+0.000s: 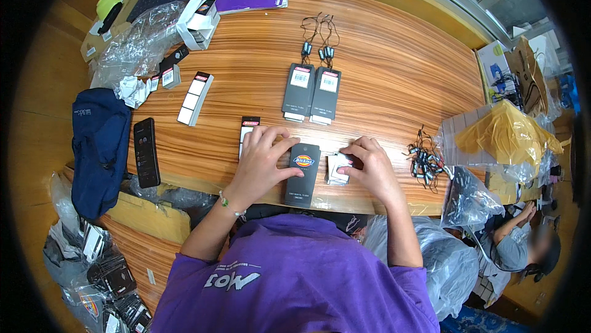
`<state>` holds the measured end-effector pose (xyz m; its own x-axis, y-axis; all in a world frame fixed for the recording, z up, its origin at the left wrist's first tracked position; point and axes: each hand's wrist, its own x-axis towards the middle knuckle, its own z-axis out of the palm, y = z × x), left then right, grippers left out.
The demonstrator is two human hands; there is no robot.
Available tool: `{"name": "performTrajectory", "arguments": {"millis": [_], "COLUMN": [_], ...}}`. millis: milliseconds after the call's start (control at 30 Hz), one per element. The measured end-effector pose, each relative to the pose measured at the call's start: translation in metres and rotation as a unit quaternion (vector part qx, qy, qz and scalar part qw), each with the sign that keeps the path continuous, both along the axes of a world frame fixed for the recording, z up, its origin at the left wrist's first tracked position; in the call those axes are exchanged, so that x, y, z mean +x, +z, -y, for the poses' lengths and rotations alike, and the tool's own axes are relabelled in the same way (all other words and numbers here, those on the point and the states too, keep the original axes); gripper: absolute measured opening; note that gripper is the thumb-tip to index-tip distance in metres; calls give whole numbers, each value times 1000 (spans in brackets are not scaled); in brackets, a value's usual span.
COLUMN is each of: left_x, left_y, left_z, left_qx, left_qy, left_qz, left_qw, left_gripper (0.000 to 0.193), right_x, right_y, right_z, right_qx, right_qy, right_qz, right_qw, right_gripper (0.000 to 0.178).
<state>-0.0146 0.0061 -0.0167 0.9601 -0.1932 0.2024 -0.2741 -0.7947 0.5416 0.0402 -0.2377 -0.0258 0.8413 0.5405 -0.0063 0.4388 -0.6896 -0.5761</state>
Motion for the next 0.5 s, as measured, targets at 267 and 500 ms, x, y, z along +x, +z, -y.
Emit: {"name": "performTrajectory", "arguments": {"millis": [267,500], "left_x": [-6,-9], "left_y": [-8,-10], "left_z": [-2,0], "left_qx": [-386,-514], "left_qy": [39,34], "left_qz": [-228,-250], "left_qw": [893,820], "left_gripper": [33,32], "right_x": [-12,-11], "right_y": [-14,-18], "right_z": [-1,5], "right_qx": [153,175], "right_qy": [-102,-130], "right_qz": [-60,-128], "right_qw": [981,967], "right_gripper": [32,28]}}
